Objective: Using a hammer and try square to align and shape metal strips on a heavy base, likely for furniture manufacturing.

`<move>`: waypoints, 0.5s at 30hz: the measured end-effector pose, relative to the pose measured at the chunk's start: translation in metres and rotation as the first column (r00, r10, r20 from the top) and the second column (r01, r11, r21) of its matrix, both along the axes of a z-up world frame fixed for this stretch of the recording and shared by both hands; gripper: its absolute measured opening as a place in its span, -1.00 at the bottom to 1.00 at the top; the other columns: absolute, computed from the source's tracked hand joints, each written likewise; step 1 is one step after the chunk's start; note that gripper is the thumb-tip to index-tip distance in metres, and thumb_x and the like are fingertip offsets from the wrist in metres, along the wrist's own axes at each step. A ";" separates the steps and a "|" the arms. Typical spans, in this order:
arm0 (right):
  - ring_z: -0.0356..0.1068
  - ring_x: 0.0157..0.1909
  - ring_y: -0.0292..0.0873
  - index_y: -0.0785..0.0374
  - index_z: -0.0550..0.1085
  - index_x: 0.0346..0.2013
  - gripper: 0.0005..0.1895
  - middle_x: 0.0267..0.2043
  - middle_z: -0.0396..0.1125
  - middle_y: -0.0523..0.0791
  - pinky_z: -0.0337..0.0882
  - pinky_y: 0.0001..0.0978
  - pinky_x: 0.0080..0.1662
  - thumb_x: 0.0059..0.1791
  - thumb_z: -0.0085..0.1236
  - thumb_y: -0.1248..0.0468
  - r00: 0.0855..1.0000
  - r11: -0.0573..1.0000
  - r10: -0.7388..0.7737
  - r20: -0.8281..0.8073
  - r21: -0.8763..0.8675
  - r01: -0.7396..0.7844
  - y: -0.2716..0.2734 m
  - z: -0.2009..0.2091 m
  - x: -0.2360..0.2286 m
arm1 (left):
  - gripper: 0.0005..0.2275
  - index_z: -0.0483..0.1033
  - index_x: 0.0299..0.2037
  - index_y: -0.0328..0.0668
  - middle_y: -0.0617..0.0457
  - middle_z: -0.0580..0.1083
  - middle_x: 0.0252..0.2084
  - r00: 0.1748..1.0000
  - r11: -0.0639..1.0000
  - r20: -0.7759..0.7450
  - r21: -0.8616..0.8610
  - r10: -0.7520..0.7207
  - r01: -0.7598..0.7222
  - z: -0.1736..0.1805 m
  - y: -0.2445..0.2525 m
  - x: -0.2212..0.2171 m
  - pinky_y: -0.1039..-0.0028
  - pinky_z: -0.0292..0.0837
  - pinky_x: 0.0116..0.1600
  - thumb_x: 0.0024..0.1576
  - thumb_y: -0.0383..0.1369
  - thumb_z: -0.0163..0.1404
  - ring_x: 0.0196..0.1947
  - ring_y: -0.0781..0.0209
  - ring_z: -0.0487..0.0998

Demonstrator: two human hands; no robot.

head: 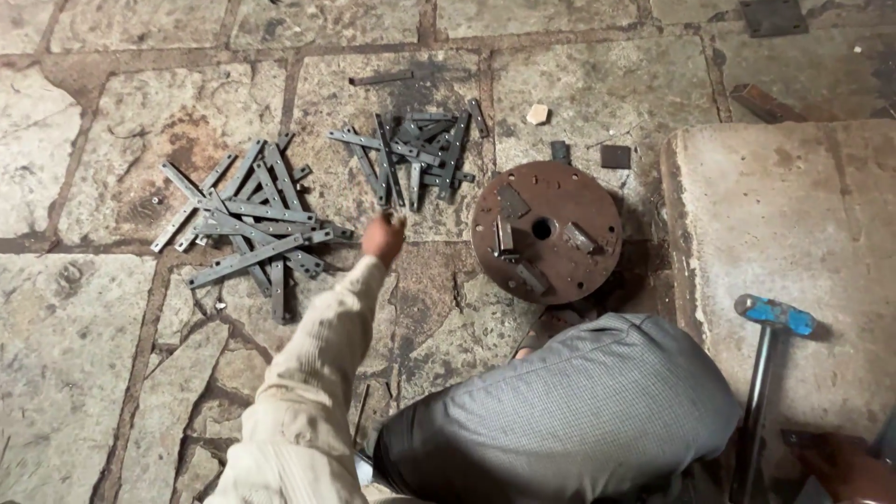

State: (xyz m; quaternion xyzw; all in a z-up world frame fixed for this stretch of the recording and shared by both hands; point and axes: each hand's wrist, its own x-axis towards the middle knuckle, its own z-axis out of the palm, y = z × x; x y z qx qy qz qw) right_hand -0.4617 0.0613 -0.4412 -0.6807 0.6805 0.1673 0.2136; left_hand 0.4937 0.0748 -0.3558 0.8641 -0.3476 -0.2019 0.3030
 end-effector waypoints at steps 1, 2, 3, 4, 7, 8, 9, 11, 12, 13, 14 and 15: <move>0.61 -0.02 0.03 0.11 0.54 0.15 -0.47 -0.01 0.56 -0.04 0.58 -0.17 0.05 -0.01 0.14 -0.08 0.999 0.999 0.029 -0.028 -0.013 -0.030 0.004 0.007 0.003 | -0.54 0.42 0.19 -0.27 -0.23 0.49 0.15 1.000 1.000 -0.005 0.005 -0.003 0.003 -0.016 0.009 -0.011 0.18 0.39 0.20 0.22 -0.09 0.01 0.11 -0.14 0.54; 0.60 0.00 0.02 0.07 0.56 0.13 -0.48 0.03 0.56 -0.05 0.57 -0.17 0.06 -0.01 0.12 -0.11 0.997 0.998 0.048 -0.058 -0.026 -0.049 0.013 0.016 0.003 | -0.55 0.45 0.15 -0.29 -0.24 0.51 0.13 0.999 1.000 -0.036 0.009 -0.027 0.027 -0.032 0.013 -0.023 0.19 0.39 0.21 0.22 -0.09 0.03 0.12 -0.15 0.53; 0.60 0.03 0.02 0.02 0.58 0.12 -0.48 0.07 0.56 -0.06 0.56 -0.18 0.06 -0.01 0.10 -0.15 0.994 0.997 0.066 -0.088 -0.038 -0.069 0.021 0.024 0.002 | -0.57 0.49 0.11 -0.31 -0.26 0.53 0.11 0.997 0.999 -0.066 0.013 -0.051 0.052 -0.048 0.018 -0.038 0.21 0.39 0.21 0.23 -0.09 0.05 0.13 -0.15 0.53; 0.60 0.03 0.02 0.02 0.58 0.12 -0.48 0.07 0.56 -0.06 0.56 -0.18 0.06 -0.01 0.10 -0.15 0.995 0.999 0.032 -0.097 -0.034 -0.035 0.022 0.024 0.008 | -0.57 0.49 0.11 -0.31 -0.26 0.53 0.11 0.994 0.996 -0.076 0.016 -0.085 0.086 -0.044 0.009 -0.046 0.21 0.39 0.21 0.23 -0.09 0.05 0.13 -0.15 0.53; 0.57 0.06 0.05 0.04 0.58 0.08 -0.49 0.08 0.54 -0.03 0.53 -0.10 0.08 -0.03 0.07 -0.13 1.000 0.999 -0.004 0.028 -0.038 0.005 0.034 0.034 0.019 | -0.64 0.54 0.00 -0.23 -0.14 0.59 -0.10 0.906 0.957 -0.306 -0.091 -0.291 0.276 -0.021 -0.037 -0.069 0.24 0.42 0.02 0.20 -0.09 0.05 -0.09 0.00 0.57; 0.54 0.06 0.09 0.05 0.58 0.07 -0.50 0.07 0.53 -0.01 0.50 -0.06 0.09 -0.01 0.03 -0.12 0.996 0.996 0.074 0.056 -0.060 -0.071 0.043 0.049 0.028 | -0.75 0.56 -0.09 -0.23 -0.08 0.57 -0.16 0.853 0.835 0.006 -0.204 -0.522 0.512 -0.003 -0.069 -0.070 0.28 0.39 -0.07 0.29 -0.21 -0.04 -0.19 0.05 0.53; 0.51 0.07 0.13 0.06 0.57 0.06 -0.52 0.06 0.51 0.02 0.47 -0.02 0.09 0.02 -0.01 -0.11 0.985 0.986 0.151 0.081 -0.088 -0.144 0.047 0.066 0.035 | -0.78 0.57 -0.19 -0.22 -0.02 0.54 -0.23 0.687 0.639 0.329 -0.255 -0.648 0.726 0.017 -0.112 -0.080 0.31 0.37 -0.16 0.37 -0.32 -0.13 -0.29 0.10 0.49; 0.48 0.07 0.19 0.05 0.50 0.15 -0.47 0.06 0.48 0.05 0.44 0.04 0.09 -0.01 0.05 -0.12 0.998 0.997 -0.009 0.068 -0.071 0.014 0.049 0.092 0.095 | -0.66 0.52 -0.05 -0.16 0.09 0.56 -0.12 0.596 0.561 -0.142 -0.557 -0.791 0.612 0.199 -0.095 -0.155 0.45 0.42 0.02 0.36 -0.20 -0.35 -0.16 0.23 0.55; 0.44 0.07 0.24 0.05 0.43 0.24 -0.39 0.07 0.45 0.09 0.40 0.10 0.08 -0.03 0.11 -0.13 0.994 0.993 -0.079 0.072 -0.084 0.085 0.063 0.150 0.091 | -0.49 0.47 0.10 -0.10 0.21 0.58 -0.02 0.339 0.626 -0.531 -0.707 -0.777 0.329 0.305 -0.095 -0.212 0.58 0.49 0.19 0.34 -0.07 -0.56 -0.04 0.35 0.61; 0.44 0.07 0.24 0.05 0.43 0.24 -0.39 0.07 0.45 0.09 0.40 0.10 0.08 -0.03 0.11 -0.13 0.987 0.985 -0.153 0.051 -0.069 0.157 0.080 0.158 0.088 | -0.49 0.47 0.10 -0.10 0.21 0.58 -0.02 0.271 0.613 -0.550 -0.702 -0.790 0.362 0.335 -0.091 -0.245 0.58 0.49 0.19 0.34 -0.07 -0.56 -0.04 0.35 0.61; 0.44 0.06 0.24 0.04 0.44 0.23 -0.41 0.04 0.45 0.11 0.40 0.10 0.09 -0.03 0.13 -0.12 0.990 0.989 -0.140 0.003 -0.048 0.140 0.080 0.164 0.089 | -0.68 0.43 0.16 -0.12 0.18 0.50 -0.06 0.213 0.307 -0.225 -0.779 -0.951 0.546 0.373 -0.084 -0.271 0.51 0.52 0.19 0.51 -0.15 -0.33 -0.04 0.32 0.58; 0.45 0.06 0.24 0.03 0.45 0.22 -0.42 0.01 0.46 0.13 0.41 0.09 0.10 -0.04 0.15 -0.10 0.991 0.992 -0.125 -0.044 -0.023 0.124 0.079 0.170 0.088 | -0.84 0.39 0.23 -0.14 0.15 0.42 -0.11 0.089 -0.031 0.123 -0.736 -0.988 0.676 0.411 -0.075 -0.294 0.45 0.56 0.19 0.67 -0.24 -0.11 -0.04 0.30 0.55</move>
